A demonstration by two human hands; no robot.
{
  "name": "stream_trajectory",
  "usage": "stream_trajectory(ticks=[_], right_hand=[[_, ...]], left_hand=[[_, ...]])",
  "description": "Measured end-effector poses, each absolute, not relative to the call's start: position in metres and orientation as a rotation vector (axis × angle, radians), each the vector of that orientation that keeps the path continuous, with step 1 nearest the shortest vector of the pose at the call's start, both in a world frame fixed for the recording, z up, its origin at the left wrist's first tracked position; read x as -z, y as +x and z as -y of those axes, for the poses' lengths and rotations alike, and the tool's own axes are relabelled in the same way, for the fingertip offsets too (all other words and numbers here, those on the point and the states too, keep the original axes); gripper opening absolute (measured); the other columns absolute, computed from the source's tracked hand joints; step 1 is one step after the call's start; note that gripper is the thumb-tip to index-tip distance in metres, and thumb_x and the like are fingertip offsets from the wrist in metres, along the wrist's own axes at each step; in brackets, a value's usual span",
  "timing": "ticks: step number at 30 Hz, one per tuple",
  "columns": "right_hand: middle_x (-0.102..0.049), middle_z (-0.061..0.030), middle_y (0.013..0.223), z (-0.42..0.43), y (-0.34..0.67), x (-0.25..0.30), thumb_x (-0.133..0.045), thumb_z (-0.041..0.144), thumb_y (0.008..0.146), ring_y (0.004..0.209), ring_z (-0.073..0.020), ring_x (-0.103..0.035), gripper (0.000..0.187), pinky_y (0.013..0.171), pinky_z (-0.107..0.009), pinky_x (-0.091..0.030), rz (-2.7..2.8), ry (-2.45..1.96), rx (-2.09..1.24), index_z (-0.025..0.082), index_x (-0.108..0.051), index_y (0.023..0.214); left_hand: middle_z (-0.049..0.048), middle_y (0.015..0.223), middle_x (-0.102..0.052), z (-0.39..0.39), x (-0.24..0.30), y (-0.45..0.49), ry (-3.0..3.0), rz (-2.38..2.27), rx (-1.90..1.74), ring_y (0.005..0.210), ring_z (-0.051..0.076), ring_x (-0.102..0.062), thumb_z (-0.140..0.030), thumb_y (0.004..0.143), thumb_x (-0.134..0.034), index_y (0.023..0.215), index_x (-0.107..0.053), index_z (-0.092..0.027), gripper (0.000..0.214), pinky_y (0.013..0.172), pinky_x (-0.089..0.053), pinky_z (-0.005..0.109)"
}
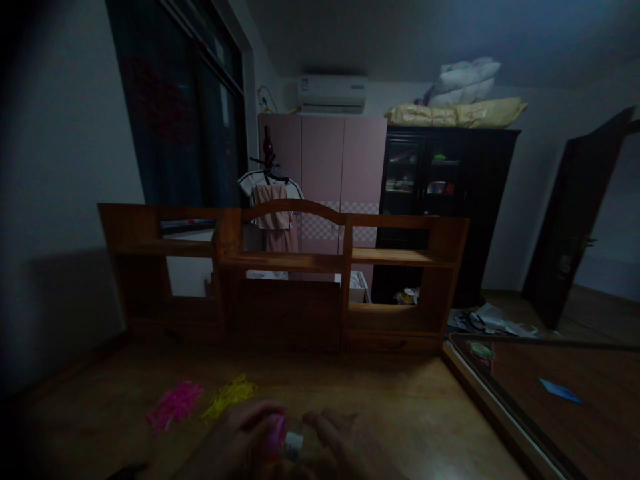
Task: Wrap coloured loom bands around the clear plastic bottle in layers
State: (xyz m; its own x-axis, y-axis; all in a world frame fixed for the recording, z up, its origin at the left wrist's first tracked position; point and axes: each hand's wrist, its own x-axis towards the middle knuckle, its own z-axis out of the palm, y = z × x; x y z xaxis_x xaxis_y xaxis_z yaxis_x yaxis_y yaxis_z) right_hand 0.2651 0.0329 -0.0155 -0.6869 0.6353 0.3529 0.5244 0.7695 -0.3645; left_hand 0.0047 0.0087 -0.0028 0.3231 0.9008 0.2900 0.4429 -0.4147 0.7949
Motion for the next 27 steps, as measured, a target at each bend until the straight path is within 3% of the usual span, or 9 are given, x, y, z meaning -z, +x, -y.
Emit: stream_trajectory(ticks=[3,5,7,10,12,18,27], right_hand=[[-0.068,-0.0027,0.102,-0.030,0.262,0.014,-0.067,0.034,0.079,0.081,-0.0168,-0.065,0.052,0.071,-0.024,-0.045,2.530,-0.897,-0.382,0.031,-0.051,0.129],[-0.068,-0.0033,0.105,-0.029,0.262,0.011,-0.066,0.034,0.079,0.083,-0.0179,-0.065,0.052,0.072,-0.025,-0.045,2.537,-0.910,-0.389,0.031,-0.052,0.129],[-0.068,-0.0046,0.107,-0.028,0.263,0.007,-0.065,0.034,0.080,0.086,-0.0188,-0.065,0.052,0.074,-0.026,-0.046,2.531,-0.919,-0.389,0.029,-0.052,0.129],[-0.068,-0.0054,0.109,-0.027,0.264,0.001,-0.064,0.035,0.081,0.086,-0.0189,-0.065,0.050,0.074,-0.025,-0.046,2.508,-0.940,-0.392,0.029,-0.053,0.129],[-0.069,-0.0052,0.108,-0.026,0.264,0.000,-0.064,0.034,0.081,0.086,-0.0188,-0.066,0.049,0.074,-0.025,-0.046,2.505,-0.947,-0.386,0.029,-0.054,0.129],[-0.067,-0.0076,0.110,-0.024,0.265,0.004,-0.064,0.033,0.084,0.089,-0.0199,-0.065,0.056,0.077,-0.027,-0.048,2.514,-0.902,-0.250,0.028,-0.048,0.137],[-0.067,-0.0114,0.111,-0.035,0.258,0.014,-0.053,0.019,0.091,0.097,-0.0242,-0.062,0.040,0.082,-0.037,-0.051,2.307,-0.819,0.263,0.022,-0.055,0.131]], left_hand=[[0.0094,0.117,-0.066,-0.012,0.011,0.004,1.827,-1.193,-1.068,0.095,0.022,-0.064,-0.058,0.093,-0.040,0.129,-0.058,-0.026,0.051,0.082,-0.055,0.037],[0.0101,0.128,-0.060,-0.009,0.010,0.004,1.826,-1.068,-1.073,0.103,0.023,-0.062,-0.058,0.083,-0.059,0.137,-0.050,-0.029,0.062,0.083,-0.055,0.037],[0.0097,0.132,-0.057,-0.004,0.003,0.006,1.834,-0.984,-1.015,0.110,0.024,-0.060,-0.046,0.072,-0.075,0.139,-0.047,-0.031,0.074,0.087,-0.054,0.038],[0.0067,0.127,-0.060,0.000,-0.006,0.008,1.891,-0.960,-0.964,0.115,0.024,-0.058,-0.025,0.071,-0.075,0.125,-0.058,-0.030,0.057,0.096,-0.049,0.041],[0.0049,0.121,-0.063,0.001,-0.008,0.009,1.902,-1.001,-0.971,0.114,0.023,-0.058,-0.022,0.075,-0.070,0.113,-0.063,-0.028,0.039,0.097,-0.047,0.039],[0.0007,0.087,-0.063,-0.007,0.002,0.015,1.771,-1.209,-0.953,0.081,0.016,-0.059,-0.042,0.082,-0.062,0.095,-0.063,-0.017,0.028,0.071,-0.046,0.023],[-0.0032,0.053,-0.040,-0.027,-0.017,0.038,1.508,-1.457,-0.869,0.048,0.011,-0.037,-0.066,0.084,-0.040,0.061,-0.051,-0.017,0.055,0.048,-0.027,0.023]])
